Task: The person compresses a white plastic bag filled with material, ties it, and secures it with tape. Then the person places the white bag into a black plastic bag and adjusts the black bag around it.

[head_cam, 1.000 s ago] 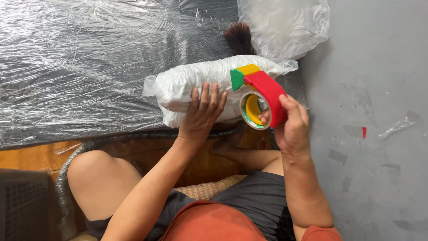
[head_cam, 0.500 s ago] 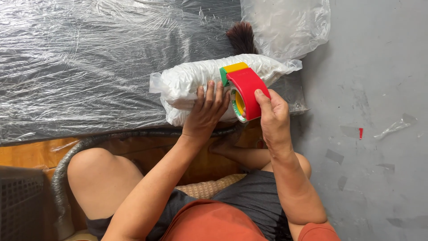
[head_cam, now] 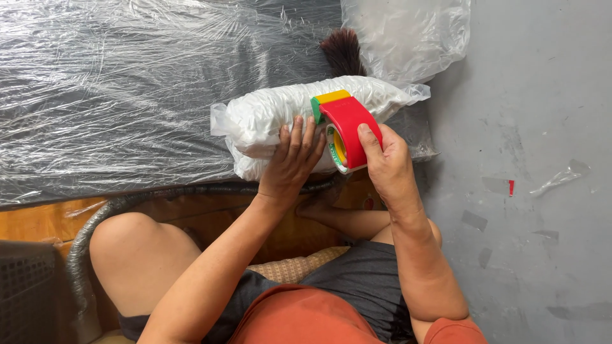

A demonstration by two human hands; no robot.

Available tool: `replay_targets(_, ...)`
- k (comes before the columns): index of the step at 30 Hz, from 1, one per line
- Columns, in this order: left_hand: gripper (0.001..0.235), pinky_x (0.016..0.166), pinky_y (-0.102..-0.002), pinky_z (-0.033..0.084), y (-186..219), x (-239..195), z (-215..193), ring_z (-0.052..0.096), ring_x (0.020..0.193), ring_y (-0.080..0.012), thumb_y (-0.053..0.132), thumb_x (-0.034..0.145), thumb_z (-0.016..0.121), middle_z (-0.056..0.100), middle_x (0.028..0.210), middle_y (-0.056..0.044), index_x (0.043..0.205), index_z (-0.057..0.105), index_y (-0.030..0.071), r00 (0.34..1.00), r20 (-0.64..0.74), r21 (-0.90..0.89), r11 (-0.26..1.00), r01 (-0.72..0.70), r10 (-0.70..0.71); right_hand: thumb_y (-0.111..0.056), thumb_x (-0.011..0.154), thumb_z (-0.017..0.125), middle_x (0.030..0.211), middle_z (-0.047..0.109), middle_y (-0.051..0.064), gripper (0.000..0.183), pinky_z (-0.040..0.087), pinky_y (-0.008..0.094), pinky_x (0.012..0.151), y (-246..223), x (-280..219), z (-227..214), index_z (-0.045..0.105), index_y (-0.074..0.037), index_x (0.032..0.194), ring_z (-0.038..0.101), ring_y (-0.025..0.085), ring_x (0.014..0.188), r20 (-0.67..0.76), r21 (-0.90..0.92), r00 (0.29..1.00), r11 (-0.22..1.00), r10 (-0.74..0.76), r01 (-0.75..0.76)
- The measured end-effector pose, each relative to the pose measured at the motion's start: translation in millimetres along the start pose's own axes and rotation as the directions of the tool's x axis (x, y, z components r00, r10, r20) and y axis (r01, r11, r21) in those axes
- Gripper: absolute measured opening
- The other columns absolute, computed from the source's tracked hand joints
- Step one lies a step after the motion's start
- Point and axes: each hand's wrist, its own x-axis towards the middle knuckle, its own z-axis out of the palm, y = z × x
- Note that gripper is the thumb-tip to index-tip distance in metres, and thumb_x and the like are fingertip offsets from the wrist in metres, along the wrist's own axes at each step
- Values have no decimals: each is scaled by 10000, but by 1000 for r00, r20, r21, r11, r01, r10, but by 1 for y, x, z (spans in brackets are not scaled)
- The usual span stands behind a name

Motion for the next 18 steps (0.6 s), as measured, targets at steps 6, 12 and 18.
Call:
replay_targets(6,470,1194,-509,361,1,-5,2,466,1427,-420,65,1033,449,484,1531,-276,1492,445,-35,999,35,-46,999,-18,19,-383,1091,564,706,602,97,395,544,370,735,-6,-3,3,656,-49,900,601,167,756,12,-37,1000,999,18,-18)
replay_targets(12,472,1194,-520,363,-1,-5,3,466,1422,-438,38,1021,425,485,1519,-301,1479,448,-76,999,42,-57,998,-16,18,-379,1101,554,714,602,107,410,537,393,749,30,-2,6,641,-32,901,592,184,758,4,-37,1000,999,26,-26)
replay_targets(18,428,1199,-527,351,-3,0,8,466,1421,-433,35,1044,397,501,1503,-301,1446,494,-76,999,43,-59,998,4,-2,-373,1102,555,724,589,92,383,521,383,755,43,-13,19,615,-49,906,584,177,776,-44,-27,999,999,-30,28)
